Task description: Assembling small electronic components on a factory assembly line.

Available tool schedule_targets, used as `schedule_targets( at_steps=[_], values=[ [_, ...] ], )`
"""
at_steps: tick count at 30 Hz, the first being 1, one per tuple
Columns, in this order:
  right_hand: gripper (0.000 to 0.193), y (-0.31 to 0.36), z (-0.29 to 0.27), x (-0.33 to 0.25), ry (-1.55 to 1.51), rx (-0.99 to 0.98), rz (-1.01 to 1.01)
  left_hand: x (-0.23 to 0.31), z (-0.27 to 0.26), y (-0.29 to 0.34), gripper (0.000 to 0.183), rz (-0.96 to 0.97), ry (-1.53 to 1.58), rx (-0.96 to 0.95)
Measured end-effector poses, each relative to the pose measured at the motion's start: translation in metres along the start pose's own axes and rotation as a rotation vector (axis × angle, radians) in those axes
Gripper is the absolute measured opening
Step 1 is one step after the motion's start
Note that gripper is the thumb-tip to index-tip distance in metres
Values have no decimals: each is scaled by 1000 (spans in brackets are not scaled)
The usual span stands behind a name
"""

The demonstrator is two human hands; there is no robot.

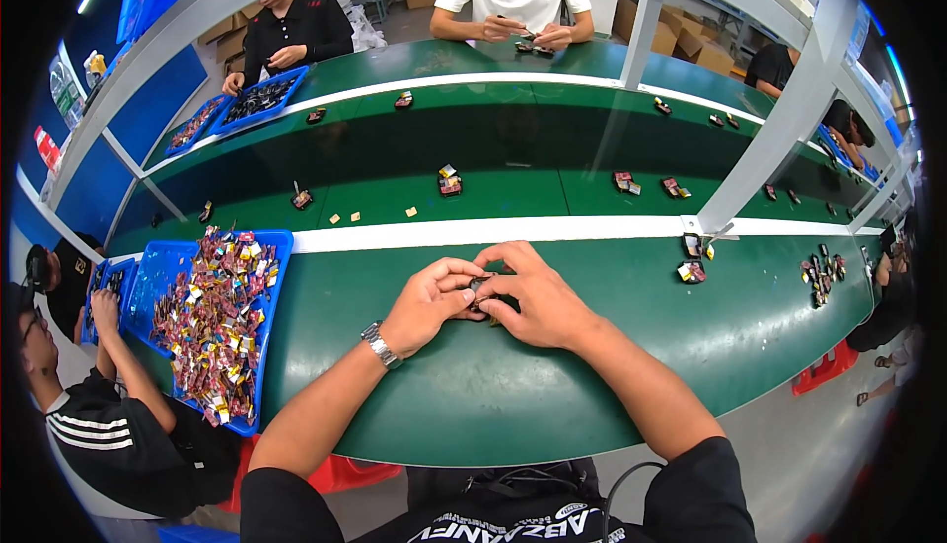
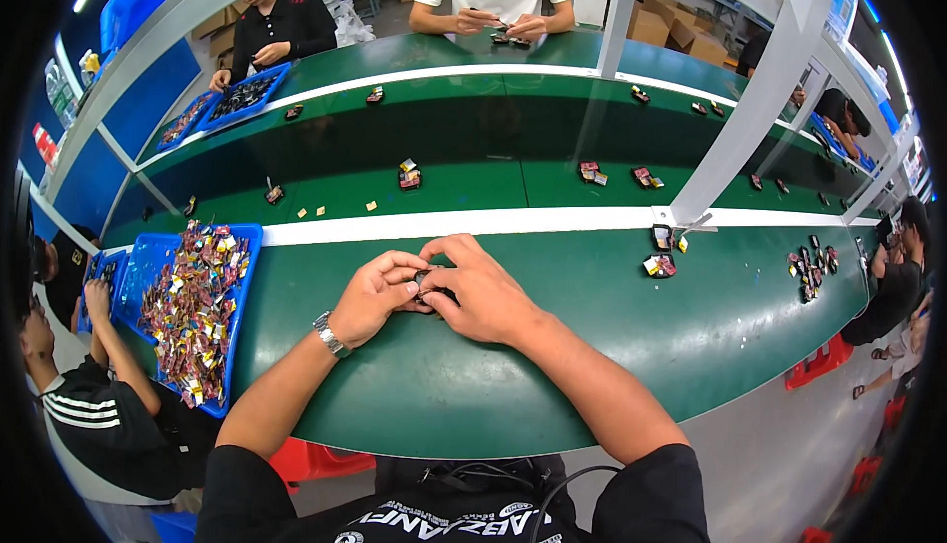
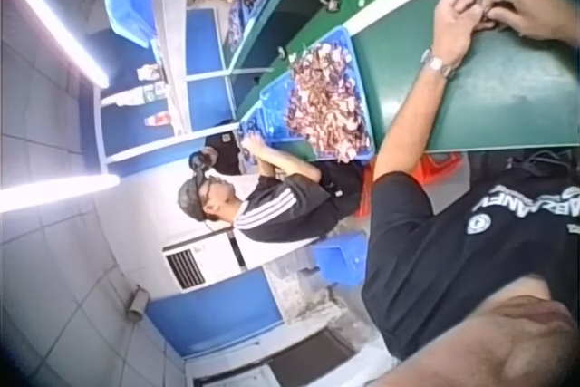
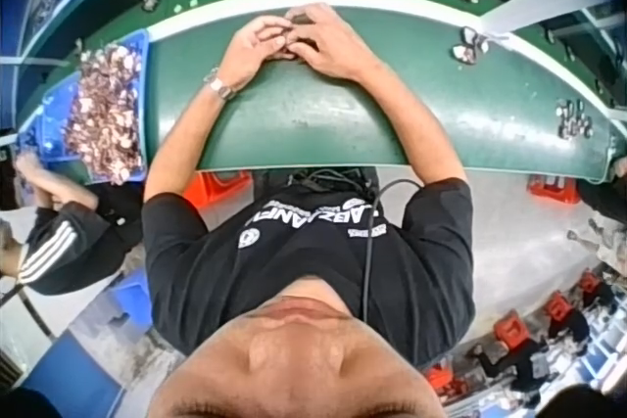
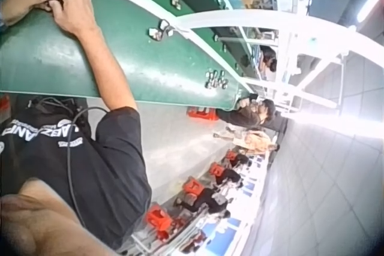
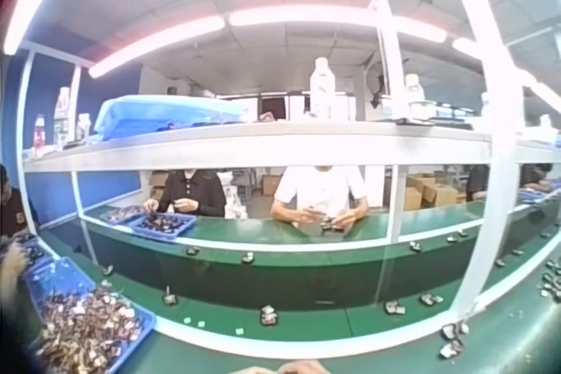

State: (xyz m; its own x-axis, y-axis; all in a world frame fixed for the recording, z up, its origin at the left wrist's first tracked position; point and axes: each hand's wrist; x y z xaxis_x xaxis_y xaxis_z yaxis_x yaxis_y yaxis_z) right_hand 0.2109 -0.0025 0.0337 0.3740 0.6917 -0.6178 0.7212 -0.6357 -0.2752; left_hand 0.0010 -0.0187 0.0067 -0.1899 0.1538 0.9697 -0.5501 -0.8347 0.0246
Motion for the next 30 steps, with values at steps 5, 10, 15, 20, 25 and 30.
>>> schedule_targets(
  at_steps=[5, 10, 15, 20, 25, 30],
  values=[
    [12, 1, 10, 2, -71, 194, 40, 0, -4, 1, 29, 9, 106, 3],
    [11, 1, 17, 3, -97, 220, 60, -1, -3, 1, 29, 17, 99, 15],
    [10, 0, 24, 2, -98, 269, 91, -2, -1, 0, 28, 32, 92, 34],
    [8, -1, 24, 5, -82, 247, 18, -3, 3, 1, 27, 41, 55, 88],
    [8, -1, 30, 4, -61, 308, 68, -4, 2, -1, 28, 54, 75, 60],
    [9, -2, 32, 3, -38, 320, 100, -5, -1, 0, 28, 44, 73, 53]
  ],
)
Point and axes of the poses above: each hand's wrist, its own y-axis away from the middle knuckle, its own z-axis out of the palm, x = y × z, and after that the axes turned 9 degrees about -x, right-handed
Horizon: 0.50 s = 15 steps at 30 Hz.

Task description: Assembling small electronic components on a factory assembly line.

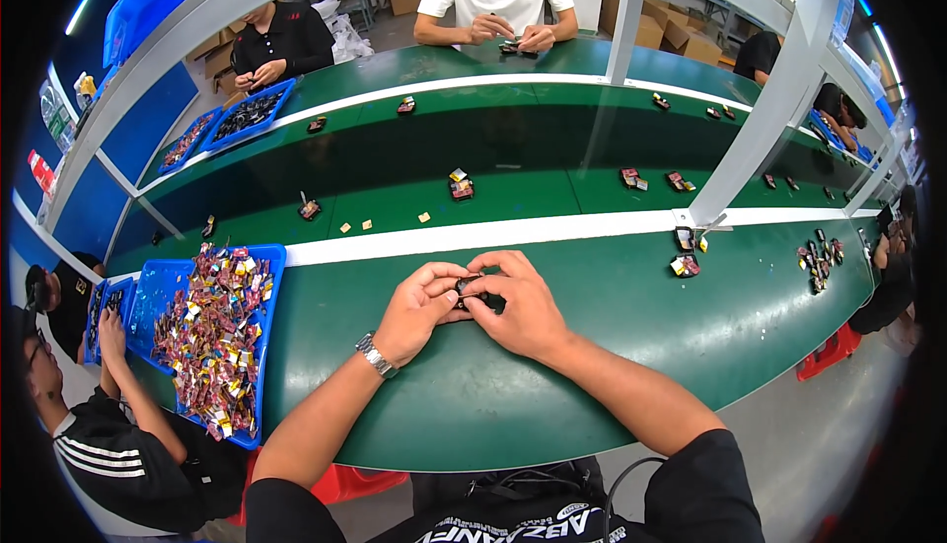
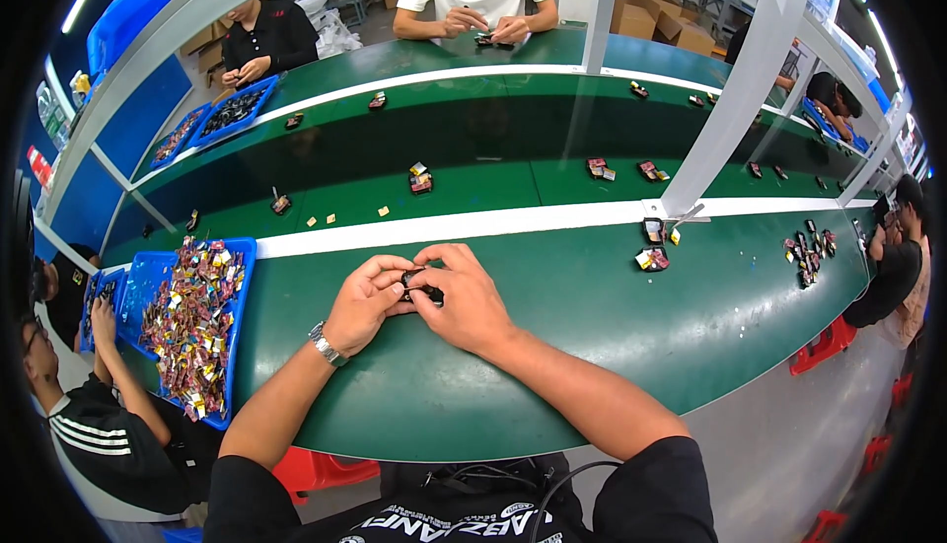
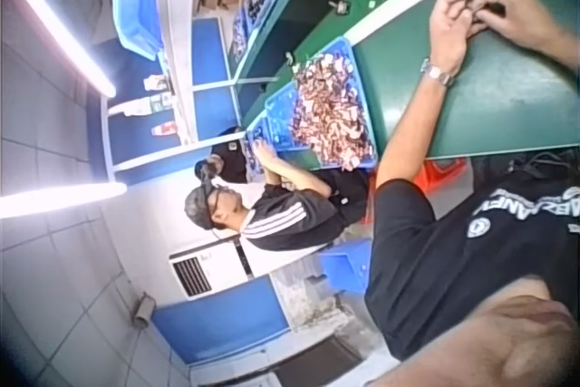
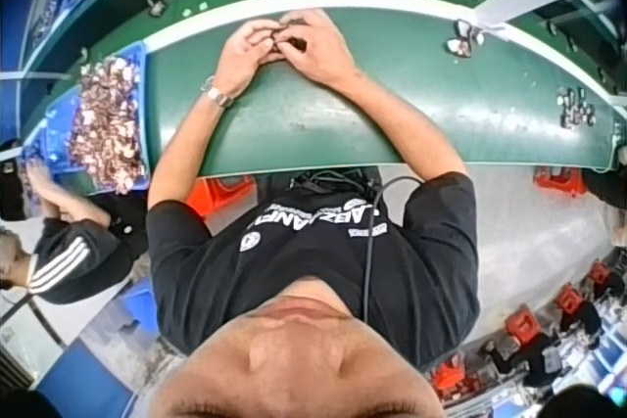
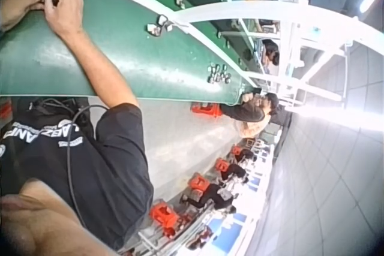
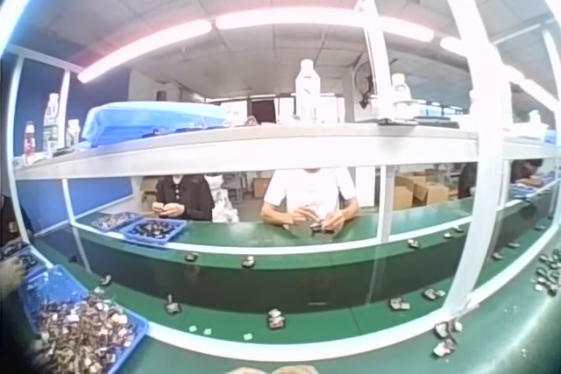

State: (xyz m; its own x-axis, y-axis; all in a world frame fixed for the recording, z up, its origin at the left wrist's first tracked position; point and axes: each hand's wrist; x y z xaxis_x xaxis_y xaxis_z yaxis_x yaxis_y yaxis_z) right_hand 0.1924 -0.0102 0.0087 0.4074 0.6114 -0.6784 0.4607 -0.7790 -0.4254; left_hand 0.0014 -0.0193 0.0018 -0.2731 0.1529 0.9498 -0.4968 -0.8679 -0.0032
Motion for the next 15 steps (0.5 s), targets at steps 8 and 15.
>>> schedule_targets(
  at_steps=[8, 15],
  values=[
    [12, 0, -5, -1, -9, -35, -27, 1, 0, 0, 28, -13, -5, -14],
    [15, -1, 0, -3, 21, 10, -98, 1, 2, 3, 26, -16, -12, 19]
  ],
)
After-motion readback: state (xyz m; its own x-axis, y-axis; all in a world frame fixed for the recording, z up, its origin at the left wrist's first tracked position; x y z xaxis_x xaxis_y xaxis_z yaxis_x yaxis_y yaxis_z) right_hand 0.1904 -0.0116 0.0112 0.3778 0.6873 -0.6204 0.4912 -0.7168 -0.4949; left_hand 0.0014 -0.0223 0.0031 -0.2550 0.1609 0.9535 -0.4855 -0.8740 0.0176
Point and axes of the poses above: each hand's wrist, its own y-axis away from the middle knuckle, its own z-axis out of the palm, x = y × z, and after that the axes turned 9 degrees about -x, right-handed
